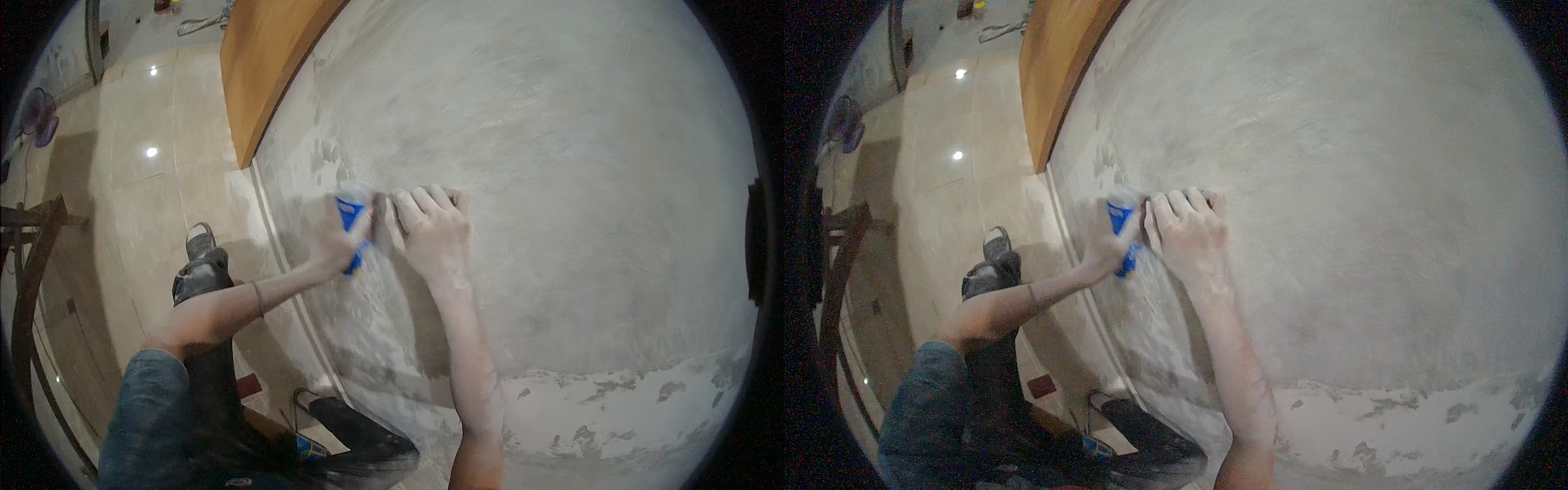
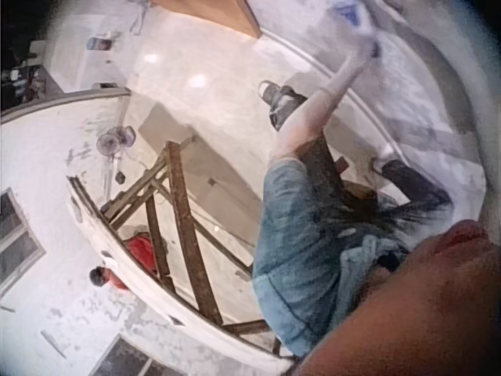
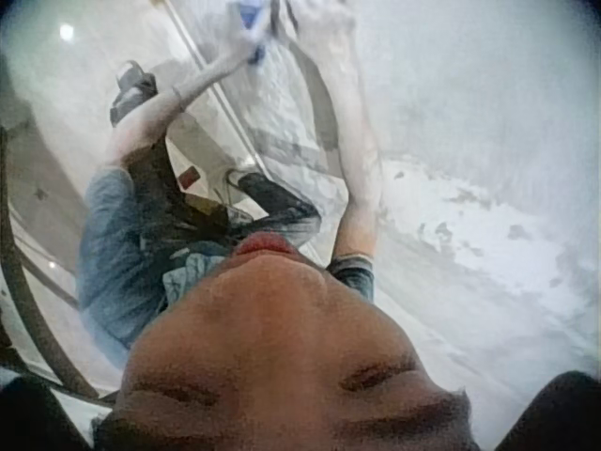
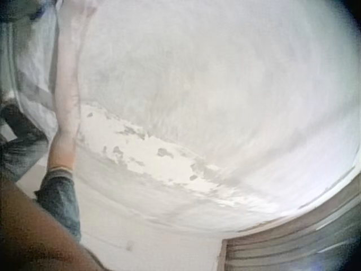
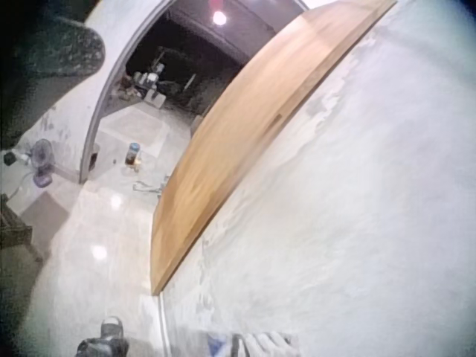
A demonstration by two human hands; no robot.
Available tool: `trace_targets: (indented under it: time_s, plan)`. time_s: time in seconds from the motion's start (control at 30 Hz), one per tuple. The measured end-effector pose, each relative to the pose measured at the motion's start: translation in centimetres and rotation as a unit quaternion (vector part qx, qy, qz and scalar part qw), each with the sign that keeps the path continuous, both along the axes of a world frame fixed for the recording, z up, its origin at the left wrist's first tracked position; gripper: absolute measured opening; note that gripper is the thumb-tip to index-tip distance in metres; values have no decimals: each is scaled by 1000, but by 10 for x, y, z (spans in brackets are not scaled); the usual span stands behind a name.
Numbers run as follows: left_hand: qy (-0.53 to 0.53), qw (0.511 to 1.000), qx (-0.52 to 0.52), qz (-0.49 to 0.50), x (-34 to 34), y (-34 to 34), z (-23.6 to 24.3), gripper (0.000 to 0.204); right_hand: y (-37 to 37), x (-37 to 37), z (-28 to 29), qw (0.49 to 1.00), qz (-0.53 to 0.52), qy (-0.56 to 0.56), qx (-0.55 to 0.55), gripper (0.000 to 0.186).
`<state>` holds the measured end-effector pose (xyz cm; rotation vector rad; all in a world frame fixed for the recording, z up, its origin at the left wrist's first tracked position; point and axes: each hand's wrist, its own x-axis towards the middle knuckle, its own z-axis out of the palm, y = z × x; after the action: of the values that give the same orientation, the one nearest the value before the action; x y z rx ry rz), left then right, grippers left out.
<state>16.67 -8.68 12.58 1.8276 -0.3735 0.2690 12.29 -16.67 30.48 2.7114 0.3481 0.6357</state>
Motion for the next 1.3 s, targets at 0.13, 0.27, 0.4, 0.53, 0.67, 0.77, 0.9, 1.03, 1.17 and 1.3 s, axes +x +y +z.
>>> trace_targets:
  time_s: [0.13, 0.27, 0.4, 0.53, 0.67, 0.77, 0.9, 1.03, 1.17, 1.3]
  plan:
    - [324, 926, -161, -105, -4, -7, -29, 58, 1, -2, -8, 1000, -11, 11, 2, 7]
    - [409, 909, -30, 66, 50, -11, -45, 70, 1, 4, -7, 1000, -5, -2, 8, 8]
    - [215, 975, -52, -24, 7, -7, -18, 79, 3, 2, -6, 1000, -15, 6, 0, 8]
    - [211, 950, -195, -119, -14, -10, -9, 69, -2, -2, -5, 1000, -27, 4, -8, 6]
    - [251, 934, -244, -74, -3, -17, -20, 60, 1, 2, -6, 999, -23, 20, -31, 6]
    - [327, 912, -248, -17, 9, -16, -15, 56, 1, -1, -8, 999, -32, 29, -33, 6]
    - [312, 938, -149, 1, 6, -12, -9, 64, 3, 1, -4, 999, -29, 20, -32, 7]
    - [344, 924, -25, -164, -46, 13, 23, 67, 0, -3, -6, 999, -43, 26, -12, 9]
    - [402, 909, -83, -69, -18, 2, 24, 70, 5, -11, -21, 996, -22, 81, 12, 9]
    - [438, 887, -150, 8, 31, -2, 5, 78, 1, -41, -70, 973, -15, 132, 190, 10]
